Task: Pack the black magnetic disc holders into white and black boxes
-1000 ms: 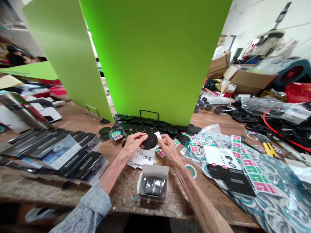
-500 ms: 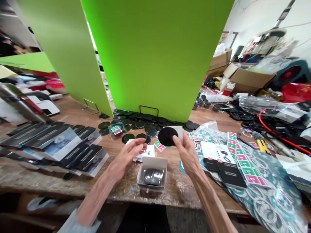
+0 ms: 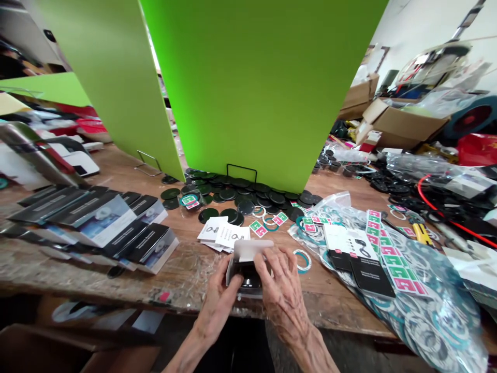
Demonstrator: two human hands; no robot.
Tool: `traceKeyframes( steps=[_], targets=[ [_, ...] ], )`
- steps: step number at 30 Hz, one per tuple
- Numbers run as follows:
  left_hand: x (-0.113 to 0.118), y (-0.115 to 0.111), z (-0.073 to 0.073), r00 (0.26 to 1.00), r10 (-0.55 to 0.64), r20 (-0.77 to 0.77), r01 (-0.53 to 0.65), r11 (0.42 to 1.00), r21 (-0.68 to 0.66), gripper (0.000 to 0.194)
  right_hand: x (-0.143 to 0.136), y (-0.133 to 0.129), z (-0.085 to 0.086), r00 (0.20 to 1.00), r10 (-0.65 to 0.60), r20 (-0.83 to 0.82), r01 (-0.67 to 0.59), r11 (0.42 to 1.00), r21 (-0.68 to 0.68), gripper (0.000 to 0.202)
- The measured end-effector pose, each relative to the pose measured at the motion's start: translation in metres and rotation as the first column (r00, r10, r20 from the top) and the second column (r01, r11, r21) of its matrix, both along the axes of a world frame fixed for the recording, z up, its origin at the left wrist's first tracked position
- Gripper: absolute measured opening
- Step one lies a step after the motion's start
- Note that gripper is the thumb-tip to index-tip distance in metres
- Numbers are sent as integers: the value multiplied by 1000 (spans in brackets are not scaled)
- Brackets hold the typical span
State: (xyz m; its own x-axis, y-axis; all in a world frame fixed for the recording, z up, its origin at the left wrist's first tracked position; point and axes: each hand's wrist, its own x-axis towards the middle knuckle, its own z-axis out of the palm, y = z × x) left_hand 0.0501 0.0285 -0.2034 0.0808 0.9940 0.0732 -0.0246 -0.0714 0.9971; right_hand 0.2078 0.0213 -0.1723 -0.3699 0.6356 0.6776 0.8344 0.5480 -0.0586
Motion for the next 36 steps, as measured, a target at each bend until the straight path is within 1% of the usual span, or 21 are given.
traceKeyframes(
  steps=[3,7,10,12,15,17,19,21,23,25,26,27,28,29,30,31,32,33,34,35,36],
  targets=[
    [-1,-1,-2,1000,13,-14,-12,1000,19,37,-1,-2,0,999,-24,34,24,1000,9,40],
    [0,-1,-4,1000,-3,-28,4,998,58,33,-5,-1,7,999,8,51,-6,999,-37,39],
    [0,0,-5,999,22,-44,-18,997,71,36,-5,2,9,995,14,99,-7,998,-68,35],
    [0,0,-6,998,33,-55,-29,997,71,37,-4,3,5,992,-2,124,6,999,-33,37],
    [0,1,-9,998,24,-50,-21,997,75,35,-5,1,-3,992,-69,102,62,996,70,33],
    [0,2,-9,999,19,-48,-15,997,75,34,-8,-3,-5,993,-84,84,78,994,71,27],
    [0,3,-9,998,21,-51,-18,998,58,32,-11,-9,-5,996,-47,73,46,999,18,26],
    [-1,0,-9,998,29,-60,-25,998,52,35,-10,-14,-5,999,27,46,-25,999,-44,29],
    [-2,-5,-9,996,42,-82,-35,995,88,44,-3,-20,-10,997,69,-46,-72,994,-81,37],
    [-3,-12,-11,989,65,-133,-42,984,170,52,5,-23,-18,969,-3,-249,-33,989,-142,46],
    [-4,-15,-12,982,83,-168,-44,974,224,53,7,-23,-22,926,-58,-373,-23,978,-208,47],
    [-5,-18,-14,973,104,-207,-43,959,281,52,9,-23,-27,865,-105,-491,-52,954,-295,47],
    [-6,-19,-16,961,130,-244,-40,939,341,50,9,-22,-31,795,-134,-591,-127,917,-378,45],
    [-7,-18,-16,949,153,-277,-32,918,396,49,7,-20,-35,725,-138,-675,-236,871,-431,44],
    [-9,-17,-16,937,163,-308,-13,901,434,47,5,-18,-37,659,-135,-740,-344,821,-456,42],
    [-12,-15,-15,928,159,-336,11,892,452,44,2,-16,-38,606,-132,-785,-425,780,-460,41],
    [-14,-12,-13,923,141,-359,38,893,449,39,0,-14,-39,574,-133,-808,-467,757,-457,41],
    [-17,-9,-10,921,103,-375,70,904,422,33,-2,-13,-39,561,-134,-817,-468,763,-446,41],
    [-20,-5,-8,924,51,-379,102,922,374,29,-3,-12,-38,576,-134,-806,-443,778,-446,40],
    [-22,-3,-6,930,0,-367,125,940,317,27,-2,-13,-38,617,-129,-777,-395,803,-447,39],
    [-24,-1,-4,938,-48,-342,143,955,260,28,0,-14,-37,676,-118,-727,-327,836,-440,36]
  ],
)
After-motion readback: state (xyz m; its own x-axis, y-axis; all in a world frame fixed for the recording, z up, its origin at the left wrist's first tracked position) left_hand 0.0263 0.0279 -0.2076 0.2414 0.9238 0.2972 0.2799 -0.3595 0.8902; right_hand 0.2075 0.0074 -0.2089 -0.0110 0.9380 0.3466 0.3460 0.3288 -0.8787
